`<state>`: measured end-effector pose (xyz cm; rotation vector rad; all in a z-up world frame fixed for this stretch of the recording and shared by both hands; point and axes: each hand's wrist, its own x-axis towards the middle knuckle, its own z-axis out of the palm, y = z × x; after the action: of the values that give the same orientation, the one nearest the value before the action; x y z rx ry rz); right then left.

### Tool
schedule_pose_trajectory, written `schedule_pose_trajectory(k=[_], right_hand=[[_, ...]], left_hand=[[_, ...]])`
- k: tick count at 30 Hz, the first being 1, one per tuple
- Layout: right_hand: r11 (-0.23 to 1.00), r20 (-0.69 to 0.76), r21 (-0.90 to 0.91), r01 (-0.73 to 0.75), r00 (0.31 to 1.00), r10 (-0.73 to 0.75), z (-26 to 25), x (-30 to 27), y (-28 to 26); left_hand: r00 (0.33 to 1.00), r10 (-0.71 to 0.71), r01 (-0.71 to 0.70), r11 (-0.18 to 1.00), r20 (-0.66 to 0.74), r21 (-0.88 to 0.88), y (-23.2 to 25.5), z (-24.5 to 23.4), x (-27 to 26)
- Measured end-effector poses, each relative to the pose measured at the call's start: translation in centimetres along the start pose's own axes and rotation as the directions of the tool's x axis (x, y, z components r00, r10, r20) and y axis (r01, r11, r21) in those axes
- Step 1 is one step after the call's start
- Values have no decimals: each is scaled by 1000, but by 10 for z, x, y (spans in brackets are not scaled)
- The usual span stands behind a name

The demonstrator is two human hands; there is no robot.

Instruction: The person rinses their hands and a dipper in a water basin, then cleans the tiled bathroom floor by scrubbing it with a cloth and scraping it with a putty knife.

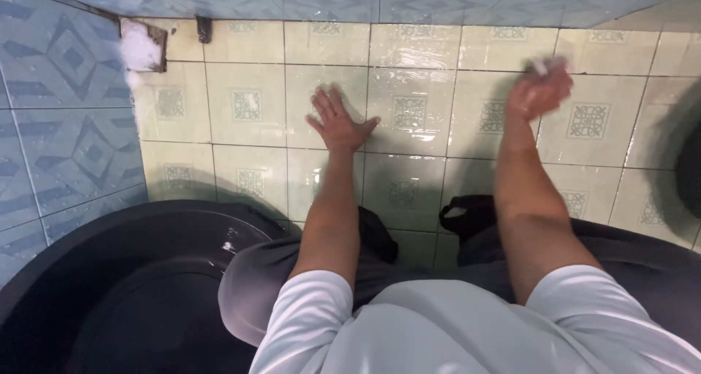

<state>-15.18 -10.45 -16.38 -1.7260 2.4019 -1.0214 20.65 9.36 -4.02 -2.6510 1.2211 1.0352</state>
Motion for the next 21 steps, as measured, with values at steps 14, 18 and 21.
schedule_pose_trajectory(k=[14,18,21], right_hand=[[722,438,522,455,583,-684,21,-183,-214],[519,413,775,361,333,-848,56,-174,-249],[583,514,812,-30,511,-689,62,-138,-202]], left_hand=[[973,-129,118,991,192,71,7,-25,9],[975,-117,101,991,188,91,1,-30,12],[970,-131,115,989,205,89,6,-27,12]])
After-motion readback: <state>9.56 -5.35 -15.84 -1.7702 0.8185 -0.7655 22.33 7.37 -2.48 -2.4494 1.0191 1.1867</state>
